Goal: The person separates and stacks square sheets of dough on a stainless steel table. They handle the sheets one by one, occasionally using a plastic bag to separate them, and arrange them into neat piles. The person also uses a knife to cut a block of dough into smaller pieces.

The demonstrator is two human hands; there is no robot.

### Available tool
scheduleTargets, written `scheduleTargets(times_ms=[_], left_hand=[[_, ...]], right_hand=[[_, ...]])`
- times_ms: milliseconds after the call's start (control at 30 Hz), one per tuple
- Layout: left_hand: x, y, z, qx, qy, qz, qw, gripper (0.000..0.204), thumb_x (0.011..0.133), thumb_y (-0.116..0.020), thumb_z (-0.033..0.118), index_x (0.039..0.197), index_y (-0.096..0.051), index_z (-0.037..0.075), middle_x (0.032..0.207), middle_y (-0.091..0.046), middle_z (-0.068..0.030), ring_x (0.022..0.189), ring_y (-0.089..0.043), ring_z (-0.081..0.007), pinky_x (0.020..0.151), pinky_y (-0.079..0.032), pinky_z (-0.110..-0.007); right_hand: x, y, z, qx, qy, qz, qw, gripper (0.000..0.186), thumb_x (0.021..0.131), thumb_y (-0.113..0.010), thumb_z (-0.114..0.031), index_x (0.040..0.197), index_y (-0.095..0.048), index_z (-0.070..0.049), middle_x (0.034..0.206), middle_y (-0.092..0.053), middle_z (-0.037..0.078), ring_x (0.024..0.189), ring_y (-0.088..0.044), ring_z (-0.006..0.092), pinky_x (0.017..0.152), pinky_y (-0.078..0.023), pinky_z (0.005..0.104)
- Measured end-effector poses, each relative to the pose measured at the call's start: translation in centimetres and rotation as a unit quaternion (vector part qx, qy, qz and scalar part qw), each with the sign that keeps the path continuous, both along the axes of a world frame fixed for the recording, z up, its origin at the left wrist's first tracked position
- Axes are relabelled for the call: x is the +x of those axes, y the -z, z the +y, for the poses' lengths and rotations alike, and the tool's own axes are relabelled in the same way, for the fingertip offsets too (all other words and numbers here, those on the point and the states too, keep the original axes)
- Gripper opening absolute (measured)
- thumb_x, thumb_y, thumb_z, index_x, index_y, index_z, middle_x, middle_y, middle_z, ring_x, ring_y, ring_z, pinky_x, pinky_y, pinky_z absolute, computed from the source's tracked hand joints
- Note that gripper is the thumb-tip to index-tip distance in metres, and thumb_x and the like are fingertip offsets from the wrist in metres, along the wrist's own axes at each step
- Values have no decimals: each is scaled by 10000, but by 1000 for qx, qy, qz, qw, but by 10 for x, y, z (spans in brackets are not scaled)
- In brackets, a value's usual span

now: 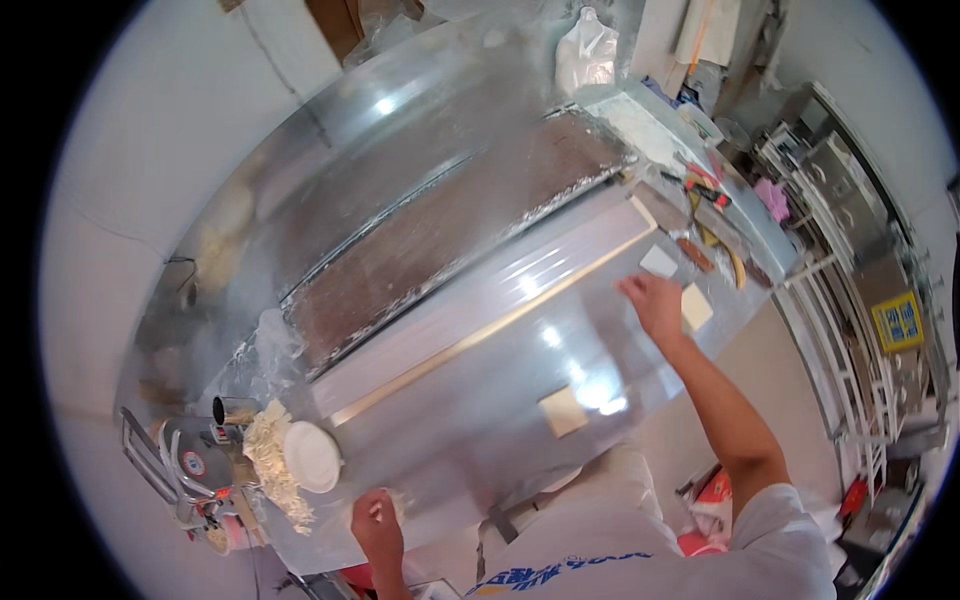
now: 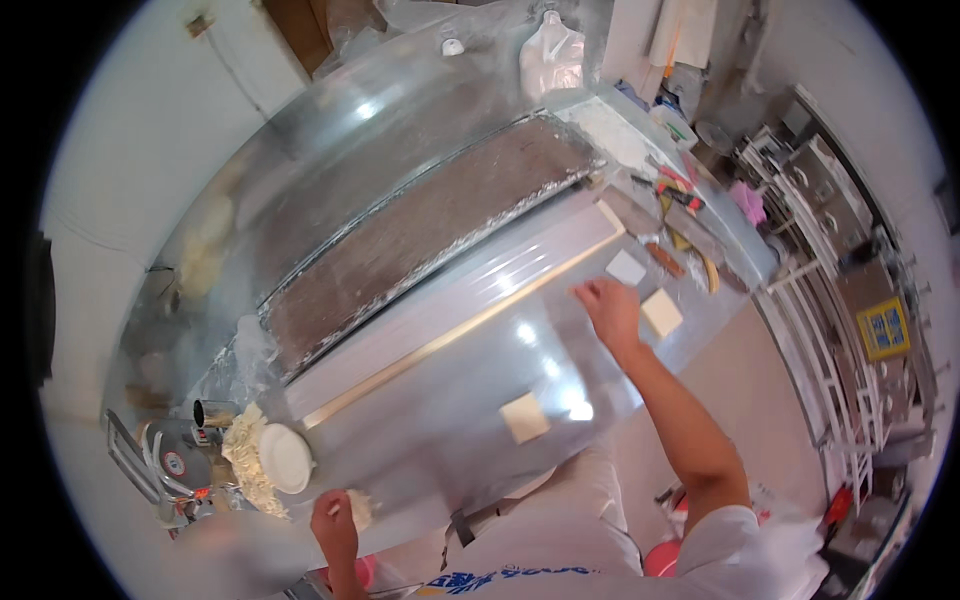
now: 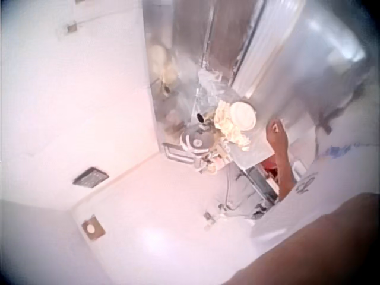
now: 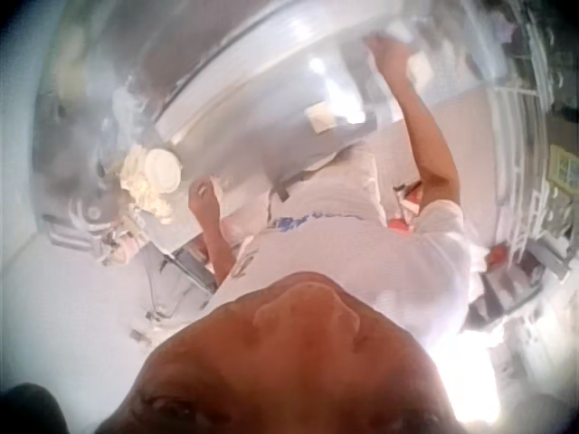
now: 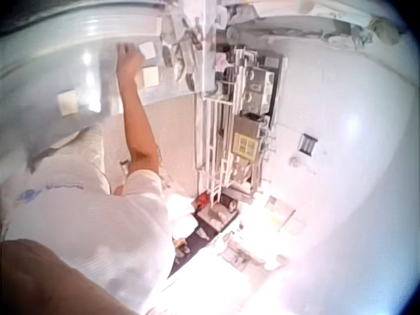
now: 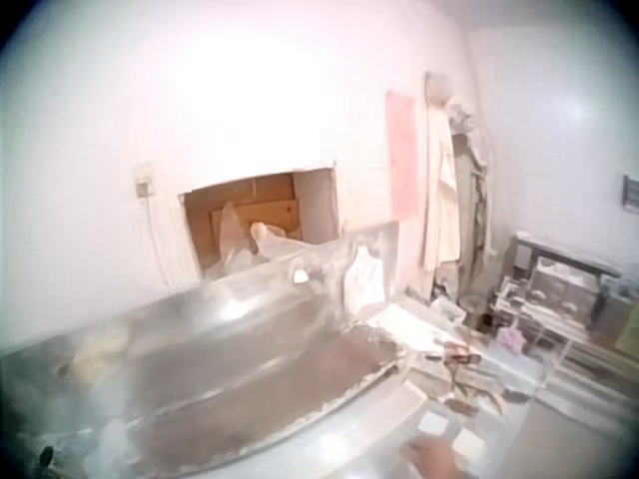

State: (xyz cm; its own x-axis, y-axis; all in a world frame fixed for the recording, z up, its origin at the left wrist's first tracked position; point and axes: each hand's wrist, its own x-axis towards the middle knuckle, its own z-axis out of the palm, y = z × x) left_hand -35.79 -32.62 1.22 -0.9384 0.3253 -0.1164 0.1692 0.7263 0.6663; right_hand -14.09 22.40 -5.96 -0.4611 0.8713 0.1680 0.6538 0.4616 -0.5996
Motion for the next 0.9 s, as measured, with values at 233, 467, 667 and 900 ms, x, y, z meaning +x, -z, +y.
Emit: scheduleTargets(times_ms=[233, 467, 667, 900], left_hand=[[162, 11, 173, -127, -14, -225, 966, 346, 990, -734, 314, 1171, -776, 22, 1118, -789, -180, 1092, -735, -300, 980, -546, -426], [234, -11, 245, -147, -127, -264, 945, 298, 988, -724, 261, 1143, -781, 13, 1119, -782, -160, 1068, -721, -280, 955, -545, -391], [258, -10, 280, -158, -134, -242, 948, 286, 994, -722, 249, 1146, -779, 15, 1125, -776, -165, 1032, -724, -288, 930, -554, -395], [257, -9, 320, -124, -127, -270, 946, 317, 1016, -729, 285, 1205, -768, 34, 1127, -778, -130, 1053, -725, -260, 933, -568, -386]], right_hand=[[-183, 34, 320, 197, -12, 32, 980, 307, 1010, -664, -277, 1225, -719, -64, 1106, -727, 187, 1060, -665, 421, 920, -537, 519], [-274, 65, 436, 252, 1, 47, 966, 266, 969, -687, -272, 1174, -762, -119, 1109, -750, 139, 1065, -672, 368, 935, -542, 484], [-262, 58, 461, 113, -82, 74, 987, 180, 927, -730, -259, 1013, -840, -145, 944, -788, 107, 912, -726, 331, 838, -569, 432], [-236, 22, 482, 77, -241, 116, 960, 135, 921, -756, -196, 961, -839, -97, 895, -776, 152, 788, -726, 327, 762, -567, 411]])
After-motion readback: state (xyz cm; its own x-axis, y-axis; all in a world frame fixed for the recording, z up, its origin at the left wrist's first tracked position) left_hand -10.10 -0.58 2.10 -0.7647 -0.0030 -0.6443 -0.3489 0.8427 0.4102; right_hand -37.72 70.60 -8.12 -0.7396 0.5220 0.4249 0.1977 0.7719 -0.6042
